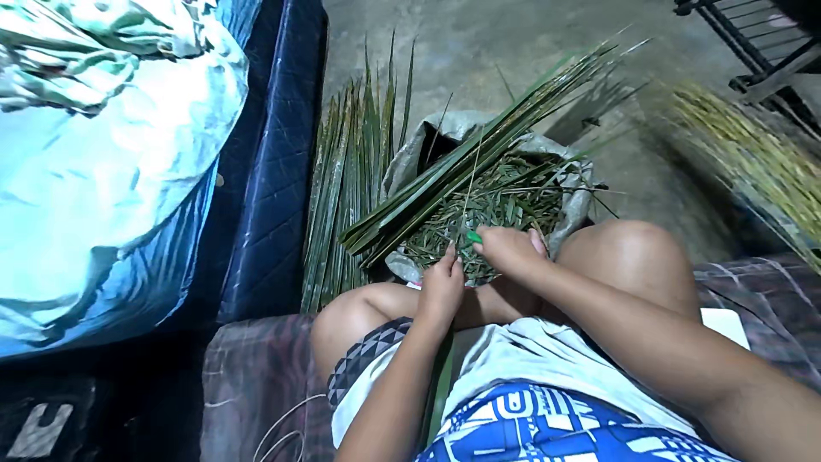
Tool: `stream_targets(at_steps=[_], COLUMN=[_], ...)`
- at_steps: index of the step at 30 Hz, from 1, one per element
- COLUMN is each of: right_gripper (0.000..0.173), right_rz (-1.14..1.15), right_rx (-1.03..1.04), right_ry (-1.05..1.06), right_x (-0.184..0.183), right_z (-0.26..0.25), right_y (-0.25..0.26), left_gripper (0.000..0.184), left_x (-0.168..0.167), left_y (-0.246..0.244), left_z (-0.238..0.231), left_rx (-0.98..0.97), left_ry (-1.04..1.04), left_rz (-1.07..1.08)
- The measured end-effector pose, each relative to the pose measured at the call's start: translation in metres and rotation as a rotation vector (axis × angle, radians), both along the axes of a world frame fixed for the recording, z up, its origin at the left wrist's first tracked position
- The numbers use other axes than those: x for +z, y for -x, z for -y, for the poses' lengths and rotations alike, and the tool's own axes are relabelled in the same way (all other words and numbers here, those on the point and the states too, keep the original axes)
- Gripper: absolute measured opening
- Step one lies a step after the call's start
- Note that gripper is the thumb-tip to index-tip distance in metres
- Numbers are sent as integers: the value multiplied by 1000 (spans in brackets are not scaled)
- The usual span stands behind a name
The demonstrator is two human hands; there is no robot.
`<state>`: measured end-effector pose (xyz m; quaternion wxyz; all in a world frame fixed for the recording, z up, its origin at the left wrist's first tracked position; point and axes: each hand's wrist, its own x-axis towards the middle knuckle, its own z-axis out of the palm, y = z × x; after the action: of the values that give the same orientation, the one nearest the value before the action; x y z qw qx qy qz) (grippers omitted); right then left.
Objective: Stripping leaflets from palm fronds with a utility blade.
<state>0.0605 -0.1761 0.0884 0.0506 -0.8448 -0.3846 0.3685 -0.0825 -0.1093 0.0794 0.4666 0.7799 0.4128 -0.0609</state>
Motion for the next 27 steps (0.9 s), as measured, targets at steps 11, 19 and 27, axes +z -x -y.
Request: stream_targets(at_steps=[11, 19, 27], right_gripper=[33, 29, 47], right_rz=[-216, 67, -186], right_rx=[61, -183, 15], right_ry=[-115, -192, -201], right_x=[5, -10, 10], right_z=[16, -1, 17], right_y=[18, -30, -3], left_gripper=[38, 44, 44], left_x=[0, 8, 5], left_y=[5, 10, 14], left_z=[-5, -4, -8], left_rx=[141, 199, 300], left_ry=[131, 501, 648], left_rz=[182, 376, 474])
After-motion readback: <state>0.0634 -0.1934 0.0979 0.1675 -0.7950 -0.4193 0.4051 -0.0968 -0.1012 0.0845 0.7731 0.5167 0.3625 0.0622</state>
